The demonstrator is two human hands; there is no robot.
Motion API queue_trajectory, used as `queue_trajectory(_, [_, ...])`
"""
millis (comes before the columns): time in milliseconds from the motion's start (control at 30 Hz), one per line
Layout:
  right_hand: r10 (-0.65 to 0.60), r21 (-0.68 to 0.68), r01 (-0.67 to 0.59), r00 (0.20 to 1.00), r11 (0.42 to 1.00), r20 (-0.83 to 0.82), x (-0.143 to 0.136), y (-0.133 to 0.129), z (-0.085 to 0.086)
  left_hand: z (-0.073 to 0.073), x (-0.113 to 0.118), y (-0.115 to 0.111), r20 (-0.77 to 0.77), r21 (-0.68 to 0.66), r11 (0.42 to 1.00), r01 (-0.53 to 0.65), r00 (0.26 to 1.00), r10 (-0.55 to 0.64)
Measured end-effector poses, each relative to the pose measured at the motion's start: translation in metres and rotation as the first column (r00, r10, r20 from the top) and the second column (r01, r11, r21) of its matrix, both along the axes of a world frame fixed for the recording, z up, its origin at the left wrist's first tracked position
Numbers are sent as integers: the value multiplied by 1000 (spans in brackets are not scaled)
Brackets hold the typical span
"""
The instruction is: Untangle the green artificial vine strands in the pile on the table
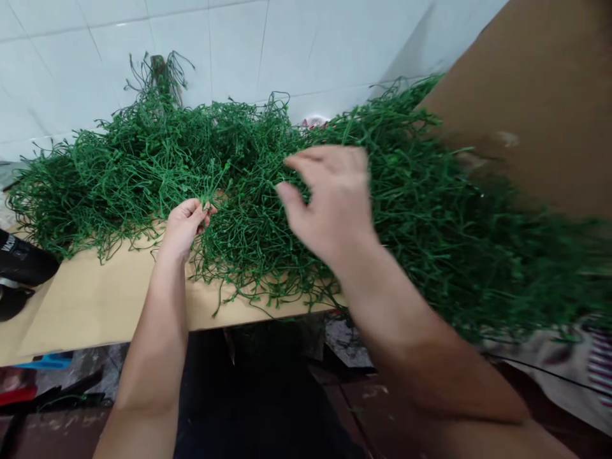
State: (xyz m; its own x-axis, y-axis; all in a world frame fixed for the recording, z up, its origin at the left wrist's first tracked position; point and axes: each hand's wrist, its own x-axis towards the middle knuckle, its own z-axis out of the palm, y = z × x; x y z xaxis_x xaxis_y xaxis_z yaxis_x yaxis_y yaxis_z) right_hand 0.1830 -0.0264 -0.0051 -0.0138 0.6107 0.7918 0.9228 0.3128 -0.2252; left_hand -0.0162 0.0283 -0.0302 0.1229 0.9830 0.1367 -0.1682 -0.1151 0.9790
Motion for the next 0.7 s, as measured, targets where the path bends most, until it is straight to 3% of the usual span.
queue_trajectory(100, [263, -112, -258, 964, 960, 29, -47, -6, -7, -3, -3, 1, -12, 6, 999, 41, 999, -41])
queue_trajectory(233, [376, -164, -373, 927, 913, -12, -82, 8, -13, -5, -5, -4, 42, 0, 1000, 25, 999, -25])
queue_trajectory(367, [462, -82, -465, 885, 881, -55, -76, 21, -19, -4, 2, -7, 94, 6, 1000, -21, 995, 20])
queue_trajectory(433, [483, -45, -485, 875, 874, -37, -74, 14, -23, -3, 5, -3, 110, -32, 998, -53, 992, 56])
queue_trajectory(500, [512, 37, -512, 859, 858, -8, -79, -4, -23, -2, 3, 4, 108, -98, 982, -164, 979, 175])
queue_trajectory(567, [618, 135, -621, 783, 772, 65, -86, -29, -19, -1, -5, 12, 123, -150, 924, -353, 920, 372])
queue_trajectory(633, [723, 157, -740, 672, 654, 159, -86, -45, -10, -1, -15, 15, 162, -138, 882, -450, 869, 468])
queue_trajectory(667, [711, 149, -728, 686, 669, 157, -82, -47, -4, -1, -19, 15, 177, -99, 906, -410, 889, 422])
queue_trajectory(700, [643, 168, -655, 755, 737, 124, -73, -43, 1, -1, -21, 13, 181, -49, 943, -329, 926, 332])
